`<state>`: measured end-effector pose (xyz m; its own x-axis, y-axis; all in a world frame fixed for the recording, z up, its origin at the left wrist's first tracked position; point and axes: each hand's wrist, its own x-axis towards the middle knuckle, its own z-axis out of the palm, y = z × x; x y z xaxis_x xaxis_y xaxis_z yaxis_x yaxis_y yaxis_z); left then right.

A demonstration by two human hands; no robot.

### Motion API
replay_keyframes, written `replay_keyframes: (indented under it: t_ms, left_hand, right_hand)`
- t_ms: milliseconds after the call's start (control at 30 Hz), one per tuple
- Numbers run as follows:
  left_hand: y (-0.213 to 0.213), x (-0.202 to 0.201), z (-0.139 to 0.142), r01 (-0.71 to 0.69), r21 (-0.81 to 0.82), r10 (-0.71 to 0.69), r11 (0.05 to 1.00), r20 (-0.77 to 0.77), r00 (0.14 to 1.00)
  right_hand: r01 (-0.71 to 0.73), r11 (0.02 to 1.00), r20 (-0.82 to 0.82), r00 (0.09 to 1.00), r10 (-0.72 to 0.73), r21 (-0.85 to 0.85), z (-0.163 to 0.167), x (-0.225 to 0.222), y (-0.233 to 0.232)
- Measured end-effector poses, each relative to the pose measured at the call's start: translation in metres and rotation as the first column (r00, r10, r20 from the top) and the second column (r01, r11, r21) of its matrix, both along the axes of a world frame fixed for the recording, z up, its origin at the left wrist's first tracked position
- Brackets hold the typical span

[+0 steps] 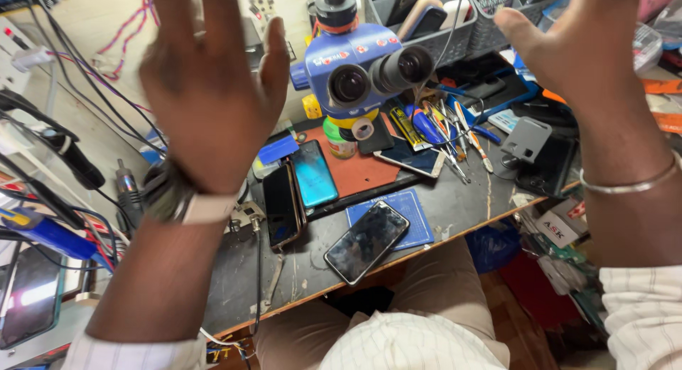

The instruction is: The person works at a cluttered repair bench, handling a smartphone and using a pry tool and screwdriver to open its casing. They unscrew components, separate the back cover from the phone body, and manipulate the exposed internal parts including the battery area.

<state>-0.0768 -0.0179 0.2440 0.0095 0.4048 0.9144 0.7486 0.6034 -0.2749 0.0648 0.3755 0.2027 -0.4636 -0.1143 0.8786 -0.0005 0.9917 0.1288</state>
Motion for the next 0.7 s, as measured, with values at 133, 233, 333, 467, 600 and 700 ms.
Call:
replay_keyframes:
  t_ms: [133,233,333,467,600,700]
  left_hand:
    - [-0.03,0.054,-0.017,0.166,0.075,-0.173,0.983,0.094,0.98]
    - [-0.019,0.097,-0.055,0.278,0.141,-0.294,0.95,0.107,0.95]
    - [-0.014,0.134,-0.103,0.435,0.156,-0.456,0.887,0.449,0.769]
    - [0.006,0.131,-0.174,0.35,0.201,-0.375,0.915,0.743,0.554]
    - [0.0,0.118,-0.23,0.253,0.204,-0.309,0.946,0.806,0.505]
    - [-0.007,0.117,-0.251,0.21,0.212,-0.293,0.954,0.807,0.512]
  right_hand:
    - [0.06,0.991,0.049,0.997,-0.054,-0.122,-0.04,0.025,-0.004]
    - [0.202,0.908,0.264,0.959,-0.106,-0.367,-0.078,0.038,-0.034]
    - [0.095,0.827,0.251,0.966,0.057,-0.554,-0.124,0.05,-0.073]
    - [0.101,0.784,0.268,0.96,0.085,-0.612,-0.16,0.053,-0.097]
    - [0.07,0.947,0.218,0.976,0.0,-0.314,-0.147,0.027,-0.092]
    - [-0.111,0.963,0.009,0.993,0.117,-0.246,-0.124,-0.023,-0.091]
